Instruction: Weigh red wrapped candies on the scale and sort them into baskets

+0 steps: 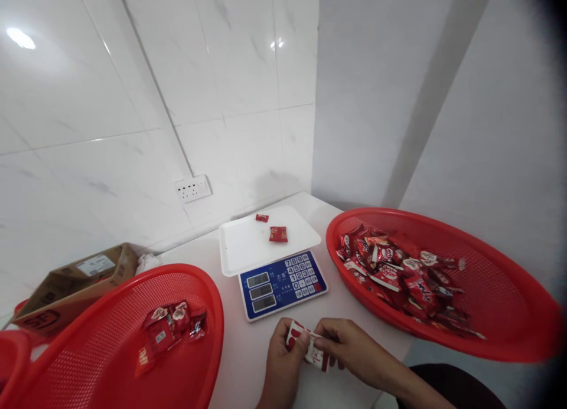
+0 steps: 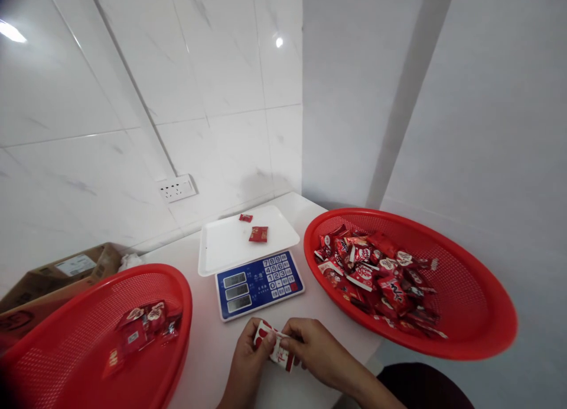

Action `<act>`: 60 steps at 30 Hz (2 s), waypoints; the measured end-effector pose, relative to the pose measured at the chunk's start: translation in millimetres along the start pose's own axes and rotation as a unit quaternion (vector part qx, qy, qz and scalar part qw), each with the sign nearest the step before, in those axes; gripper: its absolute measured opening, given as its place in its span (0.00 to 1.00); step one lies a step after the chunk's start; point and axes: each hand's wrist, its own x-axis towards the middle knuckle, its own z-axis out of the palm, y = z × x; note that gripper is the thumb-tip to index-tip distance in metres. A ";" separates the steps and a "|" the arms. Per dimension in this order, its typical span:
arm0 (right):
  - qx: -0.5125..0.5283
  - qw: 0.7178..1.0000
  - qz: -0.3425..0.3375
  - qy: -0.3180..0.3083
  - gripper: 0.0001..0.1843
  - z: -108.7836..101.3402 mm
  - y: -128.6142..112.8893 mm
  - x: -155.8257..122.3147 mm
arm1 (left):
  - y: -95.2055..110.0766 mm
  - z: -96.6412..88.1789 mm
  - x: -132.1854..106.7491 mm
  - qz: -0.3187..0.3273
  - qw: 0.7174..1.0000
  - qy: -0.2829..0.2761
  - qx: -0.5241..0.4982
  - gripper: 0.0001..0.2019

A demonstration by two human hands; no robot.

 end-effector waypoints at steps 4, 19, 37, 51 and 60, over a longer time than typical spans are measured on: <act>0.023 1.000 -0.011 0.002 0.11 1.1 -0.5 -1.4 | 3.4 -1.1 -0.4 -0.027 0.999 -0.023 0.023 0.18; 0.048 0.998 -0.023 -0.024 0.16 -3.5 -3.5 -4.0 | 7.0 0.6 -1.9 -0.061 0.990 -0.055 -0.117 0.14; 0.078 0.990 -0.101 0.053 0.33 -18.5 -67.8 48.2 | 0.1 -4.2 5.0 -0.104 0.976 -0.050 -0.185 0.29; -0.379 0.909 -0.069 0.157 0.26 -121.2 -66.3 -23.0 | -8.0 -9.7 13.0 -0.135 0.974 -0.069 -0.168 0.29; -0.403 0.904 0.137 0.049 0.50 -187.8 -3.6 -19.6 | -10.7 -12.1 19.6 -0.165 0.971 -0.081 -0.153 0.27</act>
